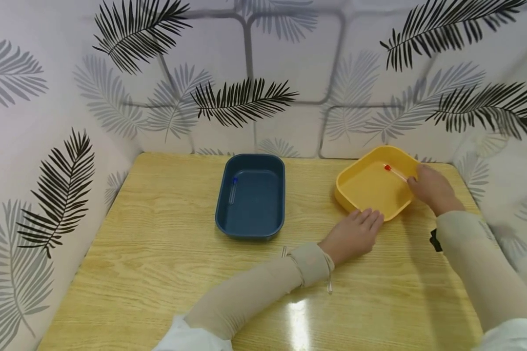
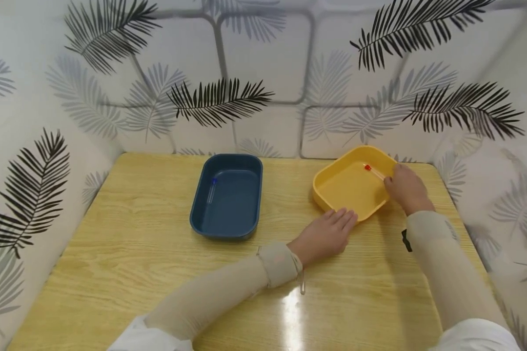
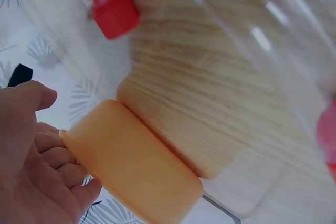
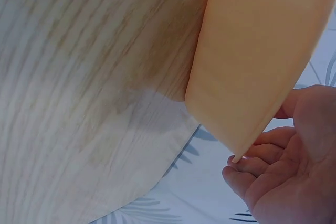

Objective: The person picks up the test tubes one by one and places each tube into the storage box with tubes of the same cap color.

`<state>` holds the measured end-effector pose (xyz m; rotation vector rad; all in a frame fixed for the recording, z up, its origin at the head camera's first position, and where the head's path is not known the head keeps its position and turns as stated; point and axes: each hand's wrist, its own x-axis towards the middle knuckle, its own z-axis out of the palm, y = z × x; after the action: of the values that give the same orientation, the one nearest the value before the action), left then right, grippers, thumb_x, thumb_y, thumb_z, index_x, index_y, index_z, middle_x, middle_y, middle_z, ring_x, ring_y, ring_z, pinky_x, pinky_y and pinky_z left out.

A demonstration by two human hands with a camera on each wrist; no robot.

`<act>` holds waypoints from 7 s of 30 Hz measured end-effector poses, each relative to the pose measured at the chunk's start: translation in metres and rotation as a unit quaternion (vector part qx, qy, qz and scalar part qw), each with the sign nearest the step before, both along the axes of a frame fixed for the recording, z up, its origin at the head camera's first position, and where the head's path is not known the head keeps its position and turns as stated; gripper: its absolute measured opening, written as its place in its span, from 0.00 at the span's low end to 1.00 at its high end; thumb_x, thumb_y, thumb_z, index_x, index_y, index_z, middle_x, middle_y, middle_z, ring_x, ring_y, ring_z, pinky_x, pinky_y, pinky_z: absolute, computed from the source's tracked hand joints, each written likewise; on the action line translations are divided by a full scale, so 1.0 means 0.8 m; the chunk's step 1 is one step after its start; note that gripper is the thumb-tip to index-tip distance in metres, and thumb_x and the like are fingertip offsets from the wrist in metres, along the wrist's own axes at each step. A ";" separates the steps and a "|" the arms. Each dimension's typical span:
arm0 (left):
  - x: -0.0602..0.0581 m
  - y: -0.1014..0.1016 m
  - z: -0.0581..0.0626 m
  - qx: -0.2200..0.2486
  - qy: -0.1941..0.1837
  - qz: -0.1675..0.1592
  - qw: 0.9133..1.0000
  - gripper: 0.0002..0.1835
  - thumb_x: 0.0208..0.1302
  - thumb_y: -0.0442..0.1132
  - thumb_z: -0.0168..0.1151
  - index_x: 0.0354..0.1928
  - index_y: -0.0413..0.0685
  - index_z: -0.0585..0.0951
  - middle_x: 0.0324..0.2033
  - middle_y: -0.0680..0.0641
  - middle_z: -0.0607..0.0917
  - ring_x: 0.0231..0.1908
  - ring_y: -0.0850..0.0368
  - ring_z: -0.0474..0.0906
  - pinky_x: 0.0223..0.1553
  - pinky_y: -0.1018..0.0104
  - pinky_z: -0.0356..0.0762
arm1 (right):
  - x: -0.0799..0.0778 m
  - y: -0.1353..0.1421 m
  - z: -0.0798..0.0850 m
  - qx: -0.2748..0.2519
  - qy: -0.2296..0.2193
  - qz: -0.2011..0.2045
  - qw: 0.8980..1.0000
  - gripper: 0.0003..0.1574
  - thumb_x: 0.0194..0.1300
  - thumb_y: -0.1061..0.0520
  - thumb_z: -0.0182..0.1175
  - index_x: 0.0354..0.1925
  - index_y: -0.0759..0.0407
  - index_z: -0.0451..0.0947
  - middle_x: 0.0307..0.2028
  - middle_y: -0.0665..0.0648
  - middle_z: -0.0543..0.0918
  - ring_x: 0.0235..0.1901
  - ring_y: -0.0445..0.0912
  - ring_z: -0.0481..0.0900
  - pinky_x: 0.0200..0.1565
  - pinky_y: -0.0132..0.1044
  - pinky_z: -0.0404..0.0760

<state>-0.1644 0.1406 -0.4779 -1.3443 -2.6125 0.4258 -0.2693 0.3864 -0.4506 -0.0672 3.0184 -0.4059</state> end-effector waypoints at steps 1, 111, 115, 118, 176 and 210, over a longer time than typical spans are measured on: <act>0.001 0.000 -0.001 -0.003 -0.005 0.001 1.000 0.30 0.69 0.50 0.32 0.67 0.42 0.49 0.65 0.47 0.55 0.64 0.54 0.50 0.62 0.60 0.49 | -0.001 -0.003 0.001 -0.001 0.000 0.003 1.000 0.22 0.63 0.54 0.43 0.43 0.74 0.62 0.36 0.70 0.69 0.30 0.59 0.67 0.32 0.53 0.65; 0.084 -0.023 0.001 0.056 0.021 0.111 0.992 0.30 0.64 0.53 0.40 0.64 0.44 0.61 0.61 0.48 0.65 0.58 0.56 0.61 0.57 0.63 0.58 | -0.044 -0.176 -0.002 -0.025 -0.003 0.197 0.980 0.37 0.64 0.53 0.50 0.65 0.67 0.51 0.63 0.68 0.54 0.62 0.61 0.49 0.61 0.52 0.47; 0.074 -0.028 0.012 0.028 -0.041 0.086 0.995 0.32 0.64 0.54 0.38 0.66 0.44 0.55 0.64 0.48 0.58 0.62 0.57 0.54 0.59 0.64 0.55 | -0.048 -0.173 -0.002 -0.028 0.005 0.200 0.979 0.37 0.64 0.52 0.50 0.64 0.68 0.52 0.63 0.68 0.55 0.62 0.61 0.51 0.61 0.51 0.48; 0.064 -0.038 0.029 0.027 -0.119 0.060 0.991 0.33 0.65 0.56 0.38 0.67 0.46 0.50 0.66 0.49 0.51 0.65 0.59 0.46 0.61 0.64 0.51 | -0.051 -0.173 -0.001 -0.029 0.002 0.206 0.978 0.37 0.64 0.51 0.50 0.64 0.68 0.52 0.63 0.68 0.55 0.62 0.61 0.51 0.61 0.52 0.47; -0.015 -0.168 0.002 0.160 -0.156 0.212 0.951 0.63 0.40 0.82 0.26 0.67 0.39 0.43 0.67 0.42 0.43 0.66 0.50 0.35 0.62 0.58 0.45 | 0.210 -0.189 -0.061 -0.126 0.208 0.475 0.846 0.14 0.49 0.62 0.59 0.37 0.52 0.78 0.41 0.49 0.77 0.43 0.45 0.72 0.46 0.41 0.68; -0.016 -0.169 -0.012 0.157 -0.096 0.198 0.963 0.62 0.41 0.81 0.21 0.67 0.36 0.45 0.67 0.40 0.43 0.66 0.48 0.34 0.63 0.57 0.35 | 0.225 -0.181 -0.064 -0.112 0.077 0.419 0.898 0.07 0.52 0.57 0.63 0.33 0.48 0.78 0.34 0.41 0.75 0.34 0.33 0.72 0.37 0.32 0.74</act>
<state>-0.1772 0.0052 -0.4879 -0.8001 -2.9507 -0.0793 -0.0896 0.2417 -0.5016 -1.3978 2.6928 -0.6469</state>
